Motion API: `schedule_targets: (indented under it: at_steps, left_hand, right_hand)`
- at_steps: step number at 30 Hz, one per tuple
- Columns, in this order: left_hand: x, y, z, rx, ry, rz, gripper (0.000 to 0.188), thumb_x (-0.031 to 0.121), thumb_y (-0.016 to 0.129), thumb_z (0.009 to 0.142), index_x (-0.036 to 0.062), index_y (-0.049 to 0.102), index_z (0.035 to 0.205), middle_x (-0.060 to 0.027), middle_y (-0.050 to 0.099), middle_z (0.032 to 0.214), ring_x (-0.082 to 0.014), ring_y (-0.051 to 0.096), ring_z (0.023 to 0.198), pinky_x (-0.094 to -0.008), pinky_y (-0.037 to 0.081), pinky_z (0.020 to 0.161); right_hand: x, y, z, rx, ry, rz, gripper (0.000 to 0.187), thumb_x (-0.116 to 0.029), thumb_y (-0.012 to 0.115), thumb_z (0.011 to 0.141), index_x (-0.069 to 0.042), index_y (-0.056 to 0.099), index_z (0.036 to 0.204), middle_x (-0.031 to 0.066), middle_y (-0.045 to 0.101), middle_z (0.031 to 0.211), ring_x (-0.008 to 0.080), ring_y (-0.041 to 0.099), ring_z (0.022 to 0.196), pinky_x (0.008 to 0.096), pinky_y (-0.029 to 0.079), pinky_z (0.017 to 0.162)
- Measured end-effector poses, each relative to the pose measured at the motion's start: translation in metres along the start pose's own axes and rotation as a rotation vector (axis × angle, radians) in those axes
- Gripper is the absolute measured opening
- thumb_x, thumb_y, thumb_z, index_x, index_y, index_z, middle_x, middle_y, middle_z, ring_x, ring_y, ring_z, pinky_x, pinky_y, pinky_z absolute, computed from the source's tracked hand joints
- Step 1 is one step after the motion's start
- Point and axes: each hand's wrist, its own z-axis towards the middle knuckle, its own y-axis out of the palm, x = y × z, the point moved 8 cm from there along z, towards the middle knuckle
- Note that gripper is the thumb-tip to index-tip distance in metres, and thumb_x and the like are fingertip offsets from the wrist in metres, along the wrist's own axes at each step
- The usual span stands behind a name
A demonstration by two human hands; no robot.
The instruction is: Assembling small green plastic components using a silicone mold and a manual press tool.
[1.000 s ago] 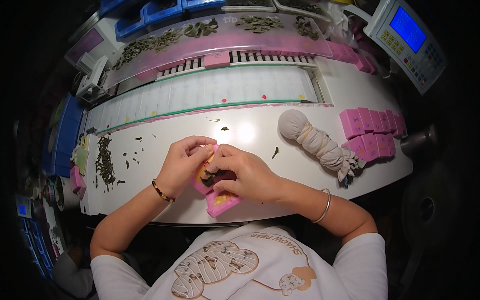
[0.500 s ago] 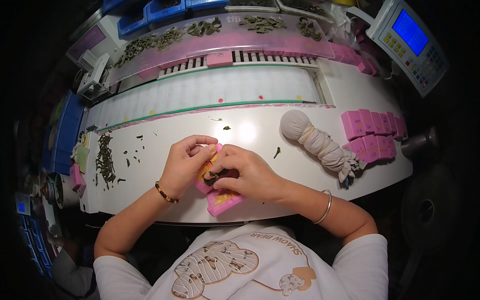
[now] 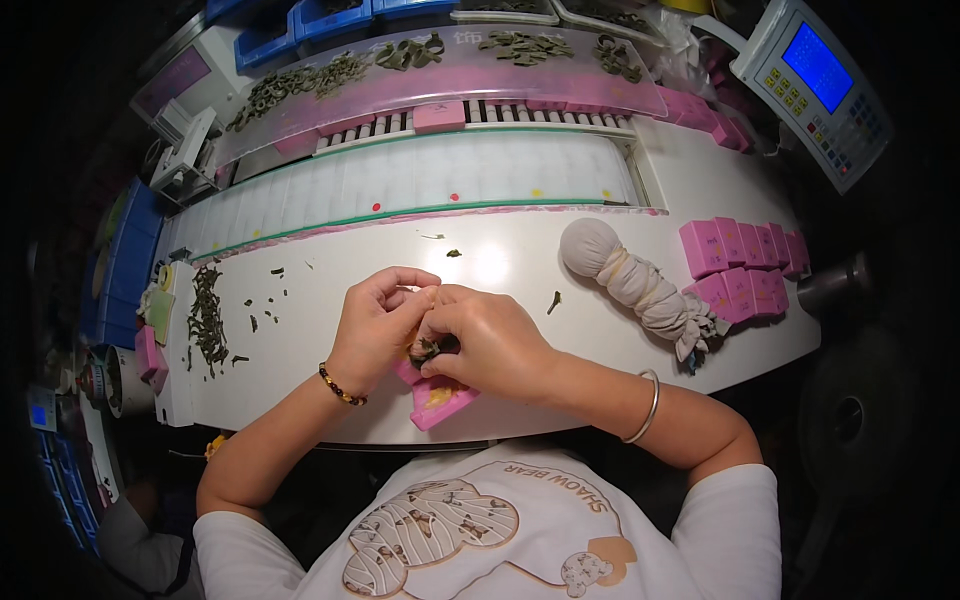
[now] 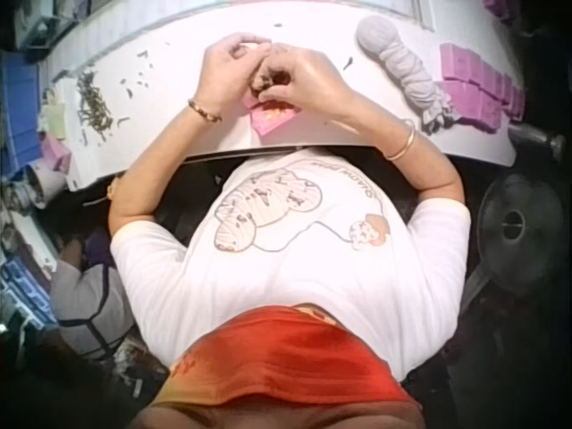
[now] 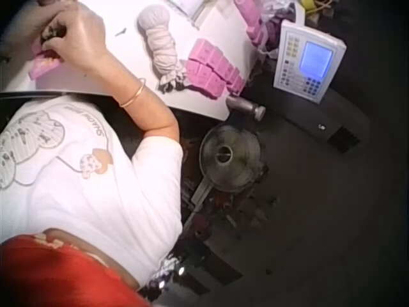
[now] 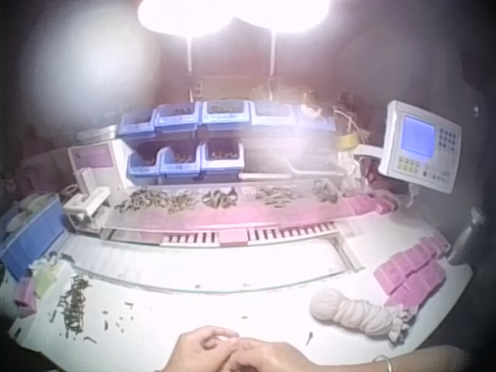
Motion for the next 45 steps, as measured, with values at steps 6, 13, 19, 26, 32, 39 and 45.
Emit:
schedule_targets:
  at_steps: [6, 13, 19, 26, 32, 39, 45]
  left_hand:
    - [-0.001, 0.000, 0.000, -0.017, 0.022, 0.035, 0.019, 0.008, 0.062, 0.095, -0.0046, 0.062, 0.110, -0.0057, 0.069, 0.077, -0.0060, 0.063, 0.065, -0.0200, 0.048, 0.055]
    - [0.002, 0.003, 0.002, -0.033, 0.079, 0.022, 0.020, 0.007, 0.065, 0.093, -0.0040, 0.062, 0.109, -0.0077, 0.071, 0.078, -0.0071, 0.065, 0.068, -0.0207, 0.051, 0.060]
    - [0.001, 0.002, 0.005, -0.022, 0.046, 0.002, 0.021, 0.008, 0.067, 0.091, -0.0038, 0.062, 0.109, -0.0064, 0.071, 0.077, -0.0061, 0.064, 0.070, -0.0208, 0.051, 0.061]
    - [0.005, 0.004, -0.005, 0.000, 0.030, 0.080, 0.022, 0.012, 0.066, 0.093, -0.0041, 0.062, 0.108, -0.0063, 0.070, 0.078, -0.0060, 0.063, 0.068, -0.0203, 0.050, 0.061]
    - [-0.013, -0.005, -0.030, -0.029, 0.018, 0.127, 0.030, 0.021, 0.062, 0.097, -0.0040, 0.063, 0.113, -0.0067, 0.071, 0.086, -0.0074, 0.064, 0.078, -0.0222, 0.052, 0.070]
    - [-0.028, -0.001, -0.041, -0.021, 0.016, -0.260, 0.030, 0.024, 0.054, 0.104, -0.0037, 0.062, 0.111, -0.0017, 0.064, 0.090, -0.0064, 0.057, 0.081, -0.0224, 0.050, 0.074]
    - [-0.031, 0.004, -0.040, 0.017, -0.039, -0.415, 0.031, 0.026, 0.056, 0.103, -0.0040, 0.062, 0.108, -0.0017, 0.062, 0.087, -0.0065, 0.056, 0.078, -0.0223, 0.051, 0.071]
  right_hand:
    - [-0.003, -0.002, -0.003, 0.032, -0.019, 0.002, 0.017, -0.013, 0.080, 0.070, -0.008, 0.072, 0.085, 0.0055, 0.066, 0.091, 0.0237, 0.066, 0.080, 0.0348, 0.053, 0.072]
    - [-0.008, -0.003, -0.012, 0.091, -0.158, 0.061, 0.013, -0.008, 0.078, 0.073, -0.008, 0.072, 0.085, 0.0065, 0.064, 0.090, 0.0234, 0.066, 0.079, 0.0346, 0.053, 0.070]
    - [-0.008, -0.003, -0.020, 0.104, -0.109, 0.059, 0.014, -0.005, 0.077, 0.073, -0.007, 0.071, 0.086, 0.0074, 0.064, 0.090, 0.0249, 0.066, 0.079, 0.0352, 0.054, 0.070]
    - [-0.012, -0.006, -0.016, 0.097, -0.139, 0.040, 0.016, -0.001, 0.079, 0.074, -0.004, 0.072, 0.088, 0.0069, 0.063, 0.089, 0.0180, 0.065, 0.080, 0.0305, 0.053, 0.069]
    - [-0.021, -0.005, -0.017, 0.087, -0.166, -0.163, 0.021, -0.004, 0.078, 0.074, -0.007, 0.072, 0.094, 0.0057, 0.065, 0.091, 0.0230, 0.068, 0.078, 0.0326, 0.054, 0.068]
    - [-0.024, 0.004, -0.007, 0.024, -0.182, -0.240, 0.019, -0.012, 0.078, 0.072, -0.009, 0.069, 0.089, 0.0052, 0.065, 0.094, 0.0282, 0.067, 0.078, 0.0407, 0.053, 0.066]
    - [-0.026, 0.004, -0.003, 0.035, -0.167, -0.277, 0.017, -0.012, 0.079, 0.071, -0.009, 0.068, 0.083, 0.0054, 0.064, 0.091, 0.0284, 0.066, 0.077, 0.0405, 0.053, 0.066]
